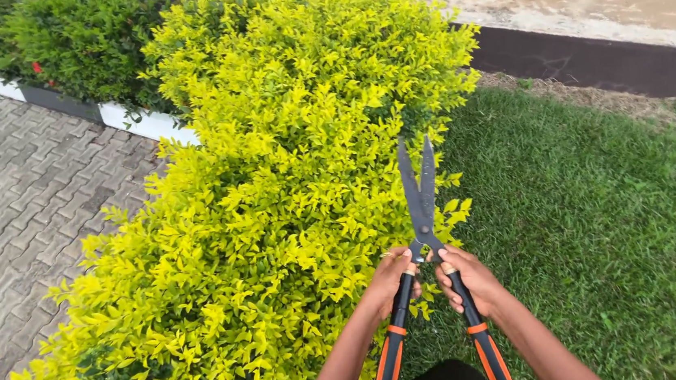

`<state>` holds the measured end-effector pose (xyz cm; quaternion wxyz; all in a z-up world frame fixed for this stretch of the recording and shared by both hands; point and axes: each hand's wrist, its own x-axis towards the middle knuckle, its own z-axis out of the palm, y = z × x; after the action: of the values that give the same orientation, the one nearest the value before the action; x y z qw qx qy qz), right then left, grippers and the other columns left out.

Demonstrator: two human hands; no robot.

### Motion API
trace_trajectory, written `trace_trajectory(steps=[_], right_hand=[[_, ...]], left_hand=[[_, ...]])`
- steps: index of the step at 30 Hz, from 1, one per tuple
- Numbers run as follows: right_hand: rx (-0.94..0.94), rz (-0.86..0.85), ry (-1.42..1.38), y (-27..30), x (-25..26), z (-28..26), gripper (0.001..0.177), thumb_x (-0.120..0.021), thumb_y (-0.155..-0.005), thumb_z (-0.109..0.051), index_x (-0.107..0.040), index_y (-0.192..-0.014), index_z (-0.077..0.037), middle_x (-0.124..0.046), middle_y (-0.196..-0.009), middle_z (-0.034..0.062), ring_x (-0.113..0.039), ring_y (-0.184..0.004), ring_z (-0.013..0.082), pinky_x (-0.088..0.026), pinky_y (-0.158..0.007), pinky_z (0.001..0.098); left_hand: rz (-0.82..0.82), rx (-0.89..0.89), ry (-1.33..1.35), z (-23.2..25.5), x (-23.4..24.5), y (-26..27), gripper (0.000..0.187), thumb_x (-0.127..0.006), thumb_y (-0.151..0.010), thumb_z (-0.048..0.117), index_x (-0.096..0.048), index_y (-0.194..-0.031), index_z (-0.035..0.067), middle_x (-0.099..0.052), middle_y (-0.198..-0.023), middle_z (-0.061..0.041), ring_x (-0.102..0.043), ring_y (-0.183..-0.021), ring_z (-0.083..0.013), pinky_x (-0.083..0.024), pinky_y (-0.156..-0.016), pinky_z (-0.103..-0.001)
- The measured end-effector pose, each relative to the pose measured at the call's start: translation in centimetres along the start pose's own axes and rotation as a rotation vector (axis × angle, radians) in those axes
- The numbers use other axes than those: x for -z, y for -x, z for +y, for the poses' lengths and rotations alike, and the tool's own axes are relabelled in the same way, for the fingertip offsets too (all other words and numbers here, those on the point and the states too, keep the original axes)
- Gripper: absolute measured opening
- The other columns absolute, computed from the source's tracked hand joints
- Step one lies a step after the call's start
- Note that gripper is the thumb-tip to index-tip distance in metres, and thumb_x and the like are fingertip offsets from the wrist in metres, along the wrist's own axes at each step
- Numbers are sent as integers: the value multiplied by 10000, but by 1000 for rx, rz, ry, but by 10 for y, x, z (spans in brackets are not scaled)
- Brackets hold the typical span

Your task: Trimming a decorative garden hedge with large handheld garden shears.

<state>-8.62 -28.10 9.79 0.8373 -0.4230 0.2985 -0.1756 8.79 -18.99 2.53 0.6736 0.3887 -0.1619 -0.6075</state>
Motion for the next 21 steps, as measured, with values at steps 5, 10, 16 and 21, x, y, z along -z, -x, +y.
trace_trajectory(steps=[5, 10, 16, 21], right_hand=[[-24, -59, -66, -15, 19, -6, 206, -490, -1074, -269, -522, -1003, -79, -504, -581, 47, -393, -311, 133, -297, -229, 307], [-29, -83, -49, -21, 34, -11, 190, -511, -1064, -258, -540, -1007, -79, -507, -578, 54, -399, -319, 132, -302, -234, 300], [-56, -94, -43, -27, 68, -24, 140, -517, -1053, -272, -470, -1031, -142, -524, -597, 59, -403, -324, 141, -290, -234, 316], [-58, -23, 61, -11, 82, -41, 201, -500, -1071, -279, -462, -1009, -92, -497, -572, 47, -393, -314, 128, -295, -224, 302]], left_hand=[[-81, 14, 147, 18, -1, -1, 354, -566, -992, 149, -415, -1308, 95, -541, -1094, -176, -692, -746, -323, -639, -703, -459], [117, -28, -356, 29, -12, 41, 422, -481, -1022, 401, -511, -1383, 185, -582, -1263, -115, -573, -1097, -285, -508, -863, -407], [59, 136, -656, -13, -16, 116, 951, -413, -908, 709, -327, -1507, -24, -407, -1543, -308, -430, -1396, -544, -414, -1062, -712], [29, 178, -175, -74, -42, 123, 297, -512, -1108, 297, -610, -1188, 29, -633, -742, -75, -584, -506, -155, -509, -483, -266]])
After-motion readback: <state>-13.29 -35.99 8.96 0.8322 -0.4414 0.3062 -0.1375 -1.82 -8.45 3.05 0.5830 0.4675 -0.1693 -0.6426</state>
